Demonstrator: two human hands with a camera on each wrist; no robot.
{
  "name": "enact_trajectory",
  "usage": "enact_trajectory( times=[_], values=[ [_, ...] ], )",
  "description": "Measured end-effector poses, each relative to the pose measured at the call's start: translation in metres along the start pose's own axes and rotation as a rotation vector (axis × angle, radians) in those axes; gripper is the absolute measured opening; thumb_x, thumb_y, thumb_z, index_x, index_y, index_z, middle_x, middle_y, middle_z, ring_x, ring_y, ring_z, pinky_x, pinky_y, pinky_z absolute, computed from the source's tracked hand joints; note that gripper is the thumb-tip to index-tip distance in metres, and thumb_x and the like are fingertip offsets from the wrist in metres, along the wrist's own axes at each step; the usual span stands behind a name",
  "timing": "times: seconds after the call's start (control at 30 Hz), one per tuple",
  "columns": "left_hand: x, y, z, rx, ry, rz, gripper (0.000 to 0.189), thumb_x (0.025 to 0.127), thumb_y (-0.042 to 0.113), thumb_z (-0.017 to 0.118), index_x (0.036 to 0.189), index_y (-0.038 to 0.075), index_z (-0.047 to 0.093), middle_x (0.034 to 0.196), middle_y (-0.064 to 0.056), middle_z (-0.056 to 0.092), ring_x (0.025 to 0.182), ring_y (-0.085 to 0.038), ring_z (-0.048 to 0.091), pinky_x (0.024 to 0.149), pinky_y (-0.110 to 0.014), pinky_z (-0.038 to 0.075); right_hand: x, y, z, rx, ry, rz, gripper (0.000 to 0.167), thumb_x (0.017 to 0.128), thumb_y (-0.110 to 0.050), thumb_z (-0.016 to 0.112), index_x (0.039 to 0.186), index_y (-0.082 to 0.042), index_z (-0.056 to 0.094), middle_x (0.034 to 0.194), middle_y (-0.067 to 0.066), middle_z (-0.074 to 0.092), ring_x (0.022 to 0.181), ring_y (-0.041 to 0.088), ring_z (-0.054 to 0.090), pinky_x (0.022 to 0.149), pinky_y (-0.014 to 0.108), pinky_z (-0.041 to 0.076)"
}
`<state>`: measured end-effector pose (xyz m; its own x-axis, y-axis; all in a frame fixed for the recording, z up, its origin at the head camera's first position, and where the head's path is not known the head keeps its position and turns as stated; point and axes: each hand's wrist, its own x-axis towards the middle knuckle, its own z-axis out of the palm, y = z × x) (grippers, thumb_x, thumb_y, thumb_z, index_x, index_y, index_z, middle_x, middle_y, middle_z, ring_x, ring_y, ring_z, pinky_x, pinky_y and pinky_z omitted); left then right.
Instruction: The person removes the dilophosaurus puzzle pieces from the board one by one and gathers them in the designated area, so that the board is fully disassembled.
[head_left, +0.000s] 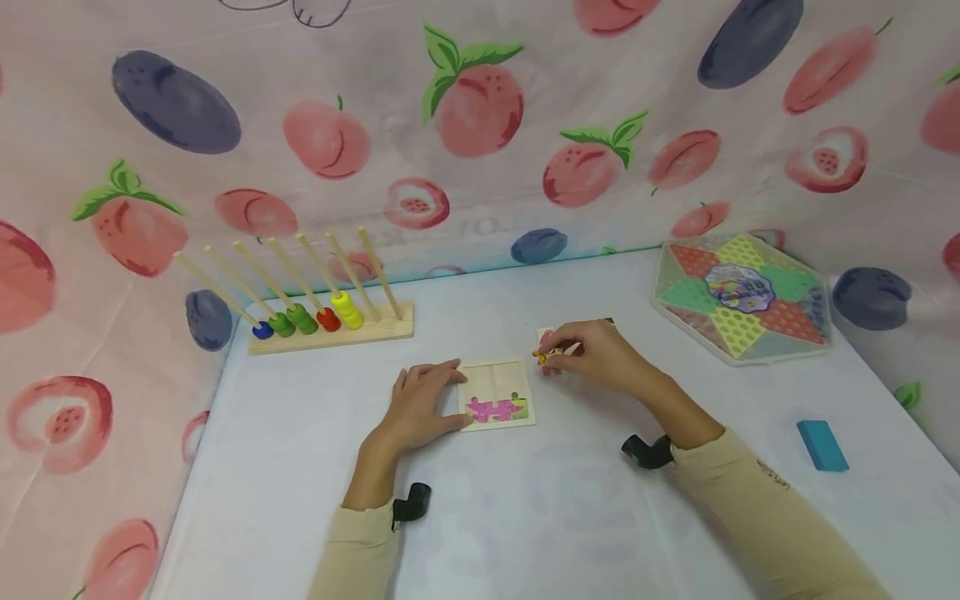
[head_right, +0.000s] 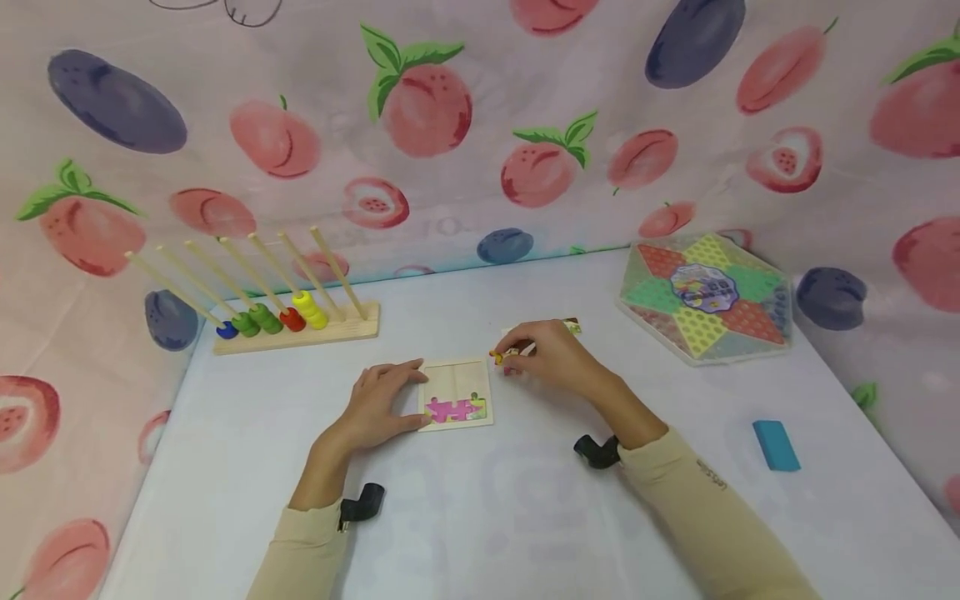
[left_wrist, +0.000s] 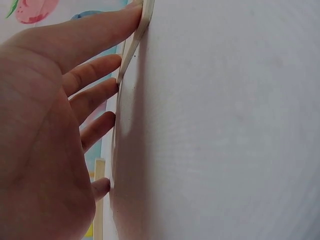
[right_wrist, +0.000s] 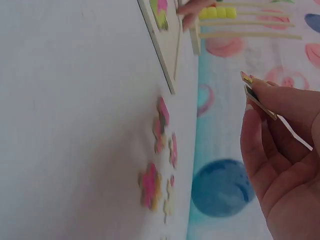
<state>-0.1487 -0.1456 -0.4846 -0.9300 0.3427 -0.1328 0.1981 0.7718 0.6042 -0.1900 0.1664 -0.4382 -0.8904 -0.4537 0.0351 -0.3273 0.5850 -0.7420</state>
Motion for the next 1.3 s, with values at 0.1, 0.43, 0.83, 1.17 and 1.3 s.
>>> enact_trajectory(
  times=[0.1,0.43,0.83,1.17,1.3],
  values=[
    [-0.001,0.000,0.000,-0.003,0.000,-0.005,0.055,0.083,0.030,0.084,0.133,0.020,0.063,0.163,0.003,0.043,0.148,-0.030,0.033,0.126,-0.066,0.005,-0.005,0.005,-0.013,-0.023,0.018,0.029,0.016,0.088,-0.008,0.078,0.103,-0.014,0.078,0.104,0.006,0.079,0.083,0.021,0.070,0.066,0.021,0.057],
    [0.000,0.001,0.000,0.003,0.018,0.019,0.055,0.082,0.030,0.085,0.131,0.019,0.063,0.163,0.001,0.044,0.146,-0.032,0.035,0.124,-0.068,0.008,-0.024,0.032,-0.040,-0.073,0.040,0.101,0.013,0.093,-0.008,0.072,0.104,-0.012,0.076,0.111,0.010,0.077,0.094,0.022,0.068,0.077,0.020,0.055],
    [-0.001,0.001,-0.001,0.007,0.012,0.022,0.054,0.083,0.030,0.085,0.132,0.019,0.063,0.163,0.002,0.043,0.146,-0.032,0.035,0.125,-0.067,0.009,-0.033,0.060,-0.048,-0.119,0.028,0.220,0.026,0.092,-0.009,0.074,0.117,-0.004,0.070,0.107,0.016,0.074,0.080,0.017,0.067,0.064,0.019,0.055],
    [0.000,0.002,-0.001,0.012,0.018,0.024,0.054,0.082,0.028,0.085,0.131,0.019,0.064,0.162,0.002,0.045,0.145,-0.031,0.036,0.125,-0.068,0.009,-0.032,0.074,-0.042,-0.149,0.018,0.328,0.023,0.094,-0.018,0.071,0.114,-0.007,0.075,0.114,0.020,0.071,0.097,0.029,0.065,0.071,0.023,0.053],
    [-0.001,0.002,-0.002,0.011,0.017,0.023,0.054,0.082,0.028,0.084,0.131,0.019,0.063,0.162,0.001,0.045,0.145,-0.031,0.036,0.125,-0.069,0.009,-0.031,0.076,-0.040,-0.188,0.011,0.372,0.024,0.094,-0.023,0.073,0.114,-0.010,0.076,0.112,0.016,0.072,0.098,0.028,0.065,0.076,0.029,0.053]
  ],
)
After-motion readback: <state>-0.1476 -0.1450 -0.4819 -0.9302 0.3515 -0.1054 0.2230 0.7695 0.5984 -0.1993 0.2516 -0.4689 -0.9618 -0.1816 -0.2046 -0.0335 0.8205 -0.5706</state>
